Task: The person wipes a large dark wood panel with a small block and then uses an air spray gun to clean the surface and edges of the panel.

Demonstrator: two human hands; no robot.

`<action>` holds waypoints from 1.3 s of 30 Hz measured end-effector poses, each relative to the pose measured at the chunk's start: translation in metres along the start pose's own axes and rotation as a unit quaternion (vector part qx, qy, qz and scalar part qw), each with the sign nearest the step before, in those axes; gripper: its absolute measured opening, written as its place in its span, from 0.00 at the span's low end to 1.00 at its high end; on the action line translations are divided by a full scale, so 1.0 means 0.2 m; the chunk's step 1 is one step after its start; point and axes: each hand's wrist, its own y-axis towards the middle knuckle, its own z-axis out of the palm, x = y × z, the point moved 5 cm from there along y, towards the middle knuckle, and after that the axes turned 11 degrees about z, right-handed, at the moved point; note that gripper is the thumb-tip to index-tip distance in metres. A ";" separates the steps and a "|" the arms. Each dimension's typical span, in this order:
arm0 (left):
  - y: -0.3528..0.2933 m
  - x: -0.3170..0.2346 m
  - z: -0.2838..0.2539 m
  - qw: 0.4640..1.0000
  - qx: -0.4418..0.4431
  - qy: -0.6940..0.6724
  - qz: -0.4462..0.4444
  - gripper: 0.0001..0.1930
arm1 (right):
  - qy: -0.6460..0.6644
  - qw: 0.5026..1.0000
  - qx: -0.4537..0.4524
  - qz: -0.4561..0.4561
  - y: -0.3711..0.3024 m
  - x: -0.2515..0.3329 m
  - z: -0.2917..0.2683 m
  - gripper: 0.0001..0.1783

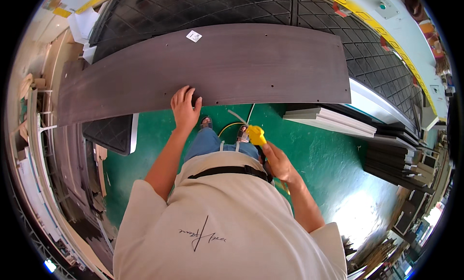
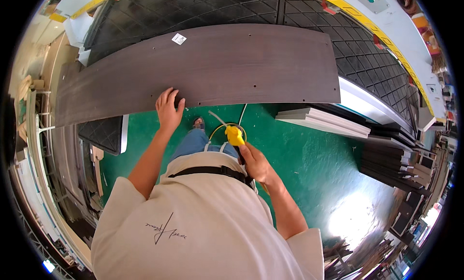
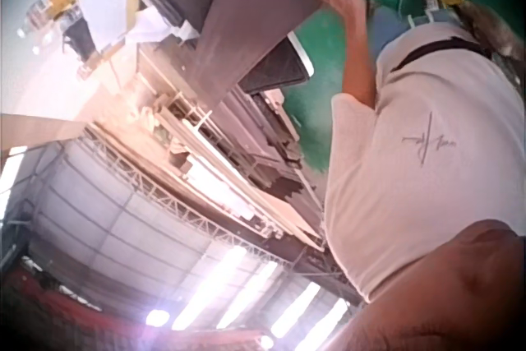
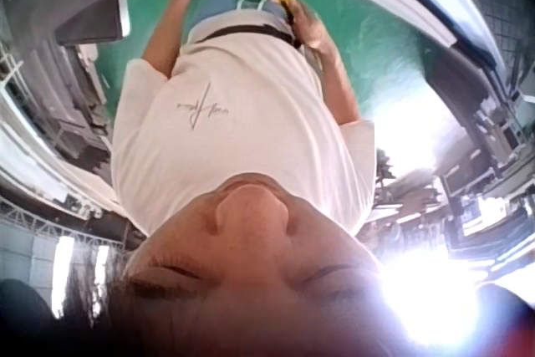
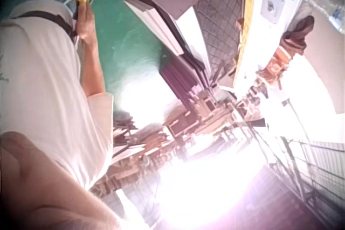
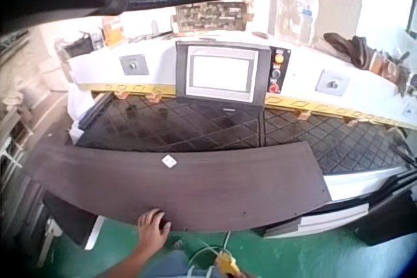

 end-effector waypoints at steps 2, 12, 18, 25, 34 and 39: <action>0.02 0.05 0.03 1.000 0.011 -0.002 0.014 0.21 | -0.063 0.996 -0.061 -0.009 0.04 0.06 0.03 0.28; -0.03 0.86 -0.16 0.996 -0.037 0.039 -0.067 0.21 | -0.309 0.950 0.016 -0.028 0.31 0.69 0.49 0.34; -0.07 1.32 -0.30 0.990 -0.001 0.058 -0.132 0.23 | -0.375 0.921 0.105 -0.018 0.73 1.35 0.66 0.34; 0.02 1.39 -0.24 0.981 0.075 0.112 -0.141 0.30 | -0.312 0.940 -0.104 -0.096 0.94 1.82 0.71 0.30; 0.58 1.35 0.02 0.985 0.145 0.090 -0.036 0.35 | -0.109 0.983 -0.145 0.037 0.82 1.34 0.30 0.28; 0.92 1.01 0.22 0.981 0.172 0.062 0.068 0.38 | 0.067 0.945 -0.321 -0.012 0.65 1.09 -0.07 0.28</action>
